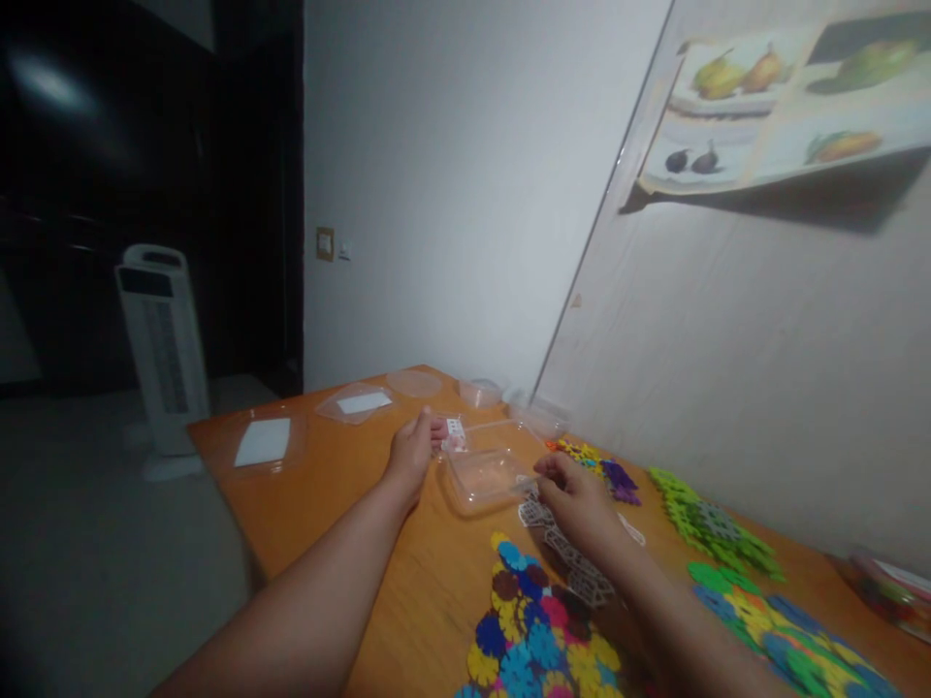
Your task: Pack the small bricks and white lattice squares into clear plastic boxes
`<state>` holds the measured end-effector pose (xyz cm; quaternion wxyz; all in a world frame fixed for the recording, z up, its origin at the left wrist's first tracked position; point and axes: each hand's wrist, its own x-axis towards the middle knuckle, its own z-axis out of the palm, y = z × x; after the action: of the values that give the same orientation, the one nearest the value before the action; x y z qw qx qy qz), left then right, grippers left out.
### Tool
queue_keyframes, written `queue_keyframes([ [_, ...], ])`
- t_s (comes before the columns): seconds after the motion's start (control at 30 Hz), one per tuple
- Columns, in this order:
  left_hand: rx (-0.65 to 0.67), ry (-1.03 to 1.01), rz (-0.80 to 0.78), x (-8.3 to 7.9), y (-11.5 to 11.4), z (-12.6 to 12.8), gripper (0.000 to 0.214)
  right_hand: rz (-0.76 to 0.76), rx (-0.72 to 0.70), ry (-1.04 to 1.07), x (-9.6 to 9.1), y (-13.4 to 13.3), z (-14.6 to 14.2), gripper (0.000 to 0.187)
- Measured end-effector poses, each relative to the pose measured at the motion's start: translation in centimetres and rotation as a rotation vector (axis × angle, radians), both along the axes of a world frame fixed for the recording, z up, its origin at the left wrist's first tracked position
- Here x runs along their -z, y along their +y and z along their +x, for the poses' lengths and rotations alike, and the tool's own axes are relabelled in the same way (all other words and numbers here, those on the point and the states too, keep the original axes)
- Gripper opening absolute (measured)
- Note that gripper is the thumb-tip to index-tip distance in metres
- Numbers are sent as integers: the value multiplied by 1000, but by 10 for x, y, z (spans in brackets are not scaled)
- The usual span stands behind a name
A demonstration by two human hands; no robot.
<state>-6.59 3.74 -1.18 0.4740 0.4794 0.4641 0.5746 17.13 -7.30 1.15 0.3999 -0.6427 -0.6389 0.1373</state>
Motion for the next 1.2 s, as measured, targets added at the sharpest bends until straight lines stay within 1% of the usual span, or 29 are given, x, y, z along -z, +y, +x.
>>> queue_keyframes([
  [0.07,6,-136,-34,-2,1,1,61,-20,-21,-35,6,-4,-6,16],
  [0.17,56,-206,-73,-3,0,1,59,-55,-36,-38,13,-5,-13,16],
  [0.3,126,-198,-26,-1,-1,0,43,-77,-44,20,22,1,-19,23],
  [0.4,130,-175,-16,2,1,1,38,-80,-38,63,27,4,-22,35],
  [0.5,126,-155,-16,4,3,3,34,-75,-19,78,26,1,-22,47],
  [0.57,124,-130,-11,4,4,4,34,-58,20,87,20,-4,-20,50],
  [0.67,121,-87,-8,2,1,3,35,-37,113,121,6,-15,-9,48],
  [0.73,118,-53,-2,1,-1,1,35,-20,185,149,-1,-24,3,44],
  [0.83,127,7,19,-1,-2,-1,34,18,253,176,-5,-35,28,31],
  [0.9,138,53,41,-2,-1,-2,33,16,282,142,-3,-41,45,24],
  [0.97,139,108,75,-3,-1,-3,33,-23,281,57,0,-46,59,19],
  [1.07,170,145,161,-8,-3,-3,41,-120,213,-113,2,-52,70,16],
  [1.13,237,114,203,-13,-8,-3,51,-202,173,-195,3,-54,72,18],
  [1.2,326,58,200,-18,-15,-3,62,-296,146,-227,4,-57,69,22],
])
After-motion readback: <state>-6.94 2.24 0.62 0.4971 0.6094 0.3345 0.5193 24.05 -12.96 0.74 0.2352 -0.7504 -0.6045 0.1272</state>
